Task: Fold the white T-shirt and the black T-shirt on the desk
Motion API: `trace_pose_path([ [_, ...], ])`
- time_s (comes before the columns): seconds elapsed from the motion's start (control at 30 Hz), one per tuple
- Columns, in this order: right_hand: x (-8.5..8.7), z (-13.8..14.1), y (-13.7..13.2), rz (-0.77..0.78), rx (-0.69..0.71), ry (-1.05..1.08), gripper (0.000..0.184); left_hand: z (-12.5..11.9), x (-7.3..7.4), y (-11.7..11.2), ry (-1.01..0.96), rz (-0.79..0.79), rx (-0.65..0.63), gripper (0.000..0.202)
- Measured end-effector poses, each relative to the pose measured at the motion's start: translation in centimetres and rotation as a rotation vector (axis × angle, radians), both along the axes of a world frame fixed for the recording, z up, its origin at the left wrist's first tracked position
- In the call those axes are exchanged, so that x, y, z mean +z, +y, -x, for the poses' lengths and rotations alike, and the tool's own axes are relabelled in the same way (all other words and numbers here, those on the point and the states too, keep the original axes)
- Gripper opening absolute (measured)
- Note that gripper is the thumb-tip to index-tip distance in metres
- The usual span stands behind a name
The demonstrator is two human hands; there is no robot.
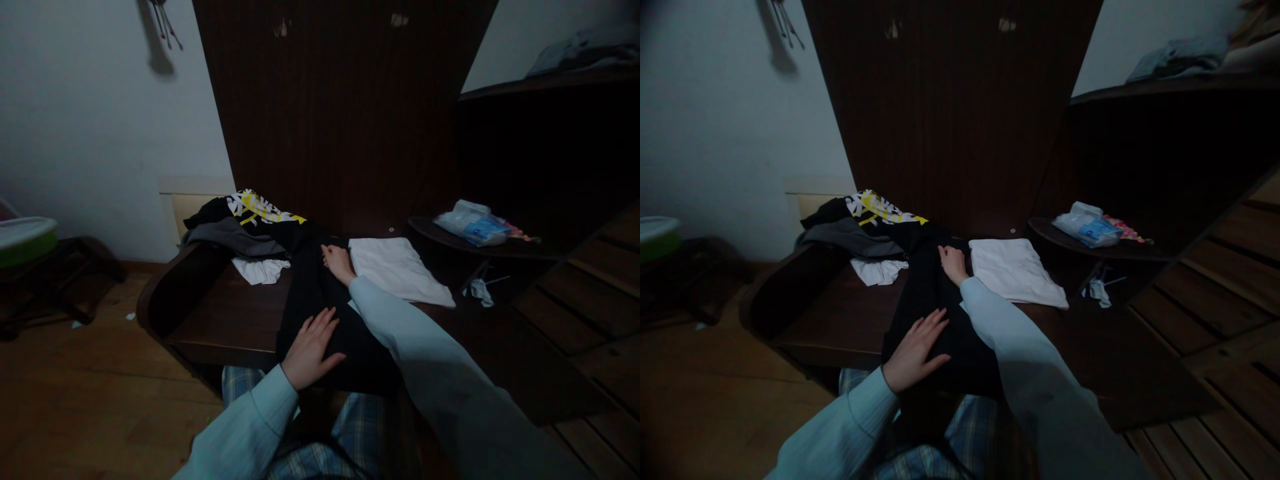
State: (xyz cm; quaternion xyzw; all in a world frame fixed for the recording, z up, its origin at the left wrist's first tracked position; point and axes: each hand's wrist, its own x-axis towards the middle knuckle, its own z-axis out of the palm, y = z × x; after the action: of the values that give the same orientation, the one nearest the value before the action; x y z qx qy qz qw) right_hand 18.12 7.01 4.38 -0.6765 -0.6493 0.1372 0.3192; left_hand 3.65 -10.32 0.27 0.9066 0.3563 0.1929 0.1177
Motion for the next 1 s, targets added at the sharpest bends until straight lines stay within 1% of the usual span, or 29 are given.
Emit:
trace_pose_path([
  [0.07, -0.5, -0.2, -0.6, 0.029, 0.05, 0.035, 0.032, -0.1, 0.1, 0.0, 0.068, 0.007, -0.027, 0.055],
  [0.17, -1.5, -1.0, -2.1, 0.003, 0.169, -0.056, 0.026, -0.2, 0.2, 0.0, 0.121, -0.001, -0.02, 0.054],
  [0.27, -2.9, -1.9, -3.5, -0.089, 0.351, -0.175, 0.033, -0.4, 0.1, -0.1, 0.134, -0.018, -0.016, 0.052],
  [0.33, -3.5, -2.5, -4.0, -0.112, 0.452, -0.188, 0.036, -0.5, 0.1, -0.1, 0.128, -0.028, -0.003, 0.048],
  [0.4, -3.4, -3.1, -4.1, -0.064, 0.506, -0.125, 0.036, -0.7, 0.0, -0.1, 0.108, -0.036, 0.023, 0.044],
  [0.5, -1.9, -4.1, -5.2, 0.006, 0.504, 0.06, 0.029, -0.8, 0.0, 0.1, 0.043, -0.028, 0.073, 0.039],
  [0.57, -0.9, -4.7, -7.4, -0.03, 0.468, 0.161, 0.023, -0.8, 0.0, 0.2, -0.036, -0.01, 0.102, 0.037],
  [0.63, -0.3, -5.5, -10.8, -0.1, 0.406, 0.191, 0.02, -0.7, 0.0, 0.3, -0.148, -0.009, 0.138, 0.038],
  [0.67, -0.3, -5.9, -12.7, -0.139, 0.364, 0.178, 0.018, -0.6, 0.0, 0.3, -0.206, -0.015, 0.167, 0.039],
  [0.73, -1.0, -6.6, -16.8, -0.191, 0.326, 0.099, 0.018, -0.5, 0.0, 0.2, -0.279, -0.024, 0.245, 0.031],
  [0.8, -2.1, -7.3, -20.3, -0.235, 0.372, -0.012, 0.02, -0.6, 0.1, 0.2, -0.256, -0.007, 0.284, 0.014],
  [0.83, -2.8, -7.6, -21.7, -0.234, 0.39, -0.065, 0.021, -0.6, 0.2, 0.1, -0.214, 0.002, 0.279, 0.01],
  [0.9, -4.0, -8.4, -23.8, -0.197, 0.426, -0.163, 0.026, -0.4, 0.4, 0.1, -0.114, -0.014, 0.245, 0.017],
  [1.0, -4.9, -9.7, -25.1, -0.14, 0.52, -0.283, 0.044, 1.0, 0.6, -0.1, -0.014, -0.112, 0.224, 0.024],
])
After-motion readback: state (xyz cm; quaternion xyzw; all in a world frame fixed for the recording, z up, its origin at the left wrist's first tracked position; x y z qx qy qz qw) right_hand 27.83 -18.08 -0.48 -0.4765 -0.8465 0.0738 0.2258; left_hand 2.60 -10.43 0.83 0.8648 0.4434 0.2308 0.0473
